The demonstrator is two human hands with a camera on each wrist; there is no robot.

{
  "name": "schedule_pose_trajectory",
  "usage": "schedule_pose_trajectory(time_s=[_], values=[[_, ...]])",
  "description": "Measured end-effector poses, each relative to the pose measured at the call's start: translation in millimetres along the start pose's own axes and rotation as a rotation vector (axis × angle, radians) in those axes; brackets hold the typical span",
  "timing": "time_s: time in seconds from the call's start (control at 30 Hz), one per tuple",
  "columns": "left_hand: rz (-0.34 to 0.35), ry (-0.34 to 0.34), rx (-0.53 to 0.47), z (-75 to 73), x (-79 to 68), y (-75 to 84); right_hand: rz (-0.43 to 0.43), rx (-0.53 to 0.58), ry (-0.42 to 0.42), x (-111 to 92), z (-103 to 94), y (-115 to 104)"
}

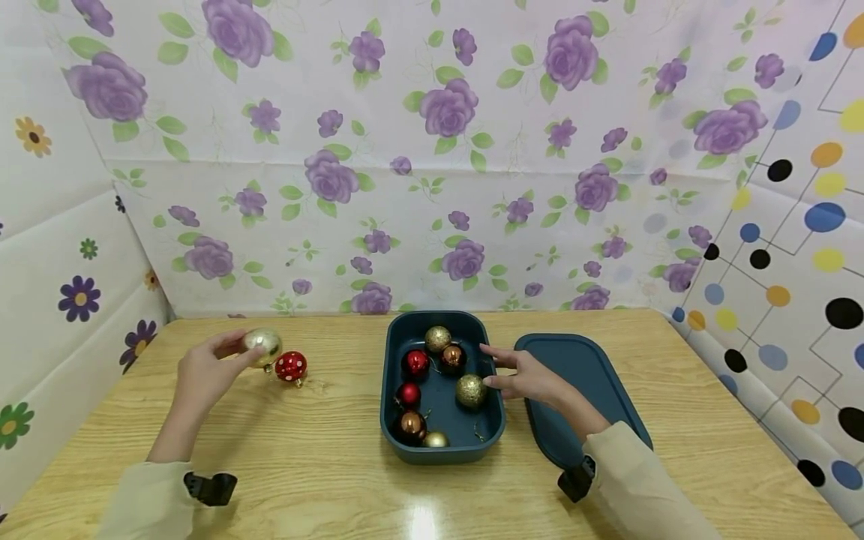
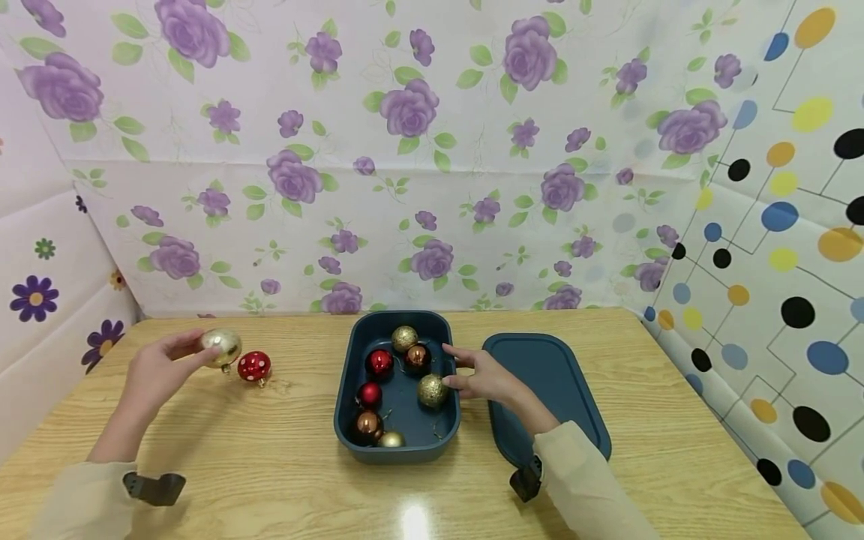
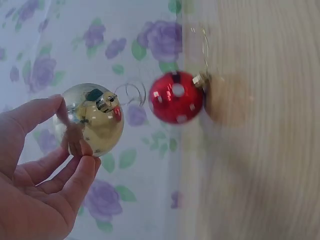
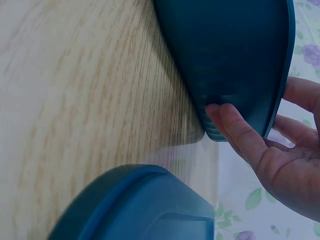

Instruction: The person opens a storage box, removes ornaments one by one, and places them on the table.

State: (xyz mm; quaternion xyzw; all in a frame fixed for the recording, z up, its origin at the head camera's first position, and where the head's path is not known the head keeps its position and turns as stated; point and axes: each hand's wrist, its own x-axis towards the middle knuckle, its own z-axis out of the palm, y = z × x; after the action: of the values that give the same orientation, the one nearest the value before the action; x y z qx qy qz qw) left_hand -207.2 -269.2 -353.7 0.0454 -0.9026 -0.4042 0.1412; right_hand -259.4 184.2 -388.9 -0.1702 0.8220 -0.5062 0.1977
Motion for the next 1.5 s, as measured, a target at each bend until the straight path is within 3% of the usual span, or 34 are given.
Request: schedule_pose_trajectory(time_s=[0.27, 0.47, 0.97, 1.23, 1.5], values=[[-0.102, 0.000, 0.027, -8.0, 3.2, -32.9, 0.003, -0.013, -0.001, -0.2, -0.5, -0.7], [-0.148, -0.041, 0.030, -8.0, 6.8, -44.8, 0.010, -0.011, 0.002, -1.1, -0.4, -1.6], [-0.154, -0.108, 0.094, -3.1, 12.6, -49.1, 0.012, -0.018, -0.009, -0.7, -0.6, -1.8], [-0.094, -0.115, 0.140, -0.2, 15.1, -54.0, 0.014, -0.022, -0.008, -0.6, -0.8, -1.7], [-0.110, -0.132, 0.138, -0.6, 14.6, -53.5, 0.020, -0.015, 0.013, 0.6, 0.6, -0.6]])
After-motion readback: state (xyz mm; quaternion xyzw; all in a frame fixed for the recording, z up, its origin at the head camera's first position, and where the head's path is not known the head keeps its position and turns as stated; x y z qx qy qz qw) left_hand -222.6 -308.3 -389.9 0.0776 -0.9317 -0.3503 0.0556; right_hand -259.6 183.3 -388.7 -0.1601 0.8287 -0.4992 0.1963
